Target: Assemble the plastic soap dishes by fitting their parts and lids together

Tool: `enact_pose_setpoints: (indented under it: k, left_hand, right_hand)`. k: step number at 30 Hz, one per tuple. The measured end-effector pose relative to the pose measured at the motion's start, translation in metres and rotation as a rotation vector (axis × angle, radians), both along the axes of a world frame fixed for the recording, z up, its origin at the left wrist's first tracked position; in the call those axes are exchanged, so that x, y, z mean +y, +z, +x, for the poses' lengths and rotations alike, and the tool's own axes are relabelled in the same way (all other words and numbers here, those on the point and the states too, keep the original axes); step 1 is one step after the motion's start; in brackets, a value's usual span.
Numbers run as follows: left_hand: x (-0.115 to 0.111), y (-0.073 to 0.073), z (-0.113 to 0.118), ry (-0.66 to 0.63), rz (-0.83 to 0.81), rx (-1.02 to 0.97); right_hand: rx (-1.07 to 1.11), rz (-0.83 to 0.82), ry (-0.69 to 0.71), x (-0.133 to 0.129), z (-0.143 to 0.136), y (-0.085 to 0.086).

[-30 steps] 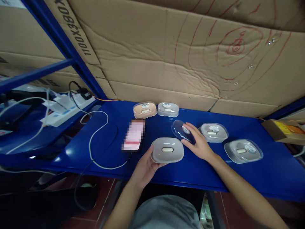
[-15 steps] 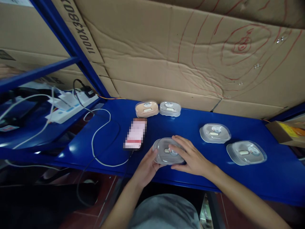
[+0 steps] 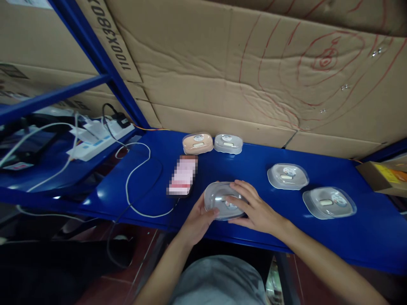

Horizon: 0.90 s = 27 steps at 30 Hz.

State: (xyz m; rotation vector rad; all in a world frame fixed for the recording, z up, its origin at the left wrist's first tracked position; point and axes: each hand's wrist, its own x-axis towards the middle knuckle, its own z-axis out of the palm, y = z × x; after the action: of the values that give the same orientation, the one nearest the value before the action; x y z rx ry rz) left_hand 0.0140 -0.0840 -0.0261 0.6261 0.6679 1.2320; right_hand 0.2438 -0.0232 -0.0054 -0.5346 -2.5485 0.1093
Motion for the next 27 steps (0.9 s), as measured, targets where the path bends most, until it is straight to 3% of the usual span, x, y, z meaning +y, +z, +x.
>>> enact_pose_setpoints:
  k: [4, 10, 17, 22, 24, 27]
  left_hand:
    - [0.000, -0.003, 0.000, 0.001, 0.026, -0.012]
    - [-0.001, -0.001, -0.001, 0.024, -0.004, -0.057]
    - [0.004, -0.001, -0.001, 0.026, -0.071, -0.086]
    - [0.007, -0.003, 0.001, 0.069, -0.102, -0.098]
    - [0.007, -0.002, 0.003, 0.090, -0.109, -0.104]
    - [0.008, 0.003, 0.002, 0.086, -0.132, -0.136]
  right_hand:
    - [0.024, -0.061, 0.003, 0.001, 0.000, 0.000]
    - [0.020, -0.014, 0.001, 0.001, -0.001, 0.000]
    - [-0.034, 0.257, -0.003, -0.002, 0.000, -0.001]
    - [-0.170, 0.379, -0.053, -0.009, -0.012, 0.011]
    - [-0.189, 0.341, -0.071, 0.000, -0.011, 0.020]
    - [-0.225, 0.265, -0.131, 0.034, 0.007, 0.034]
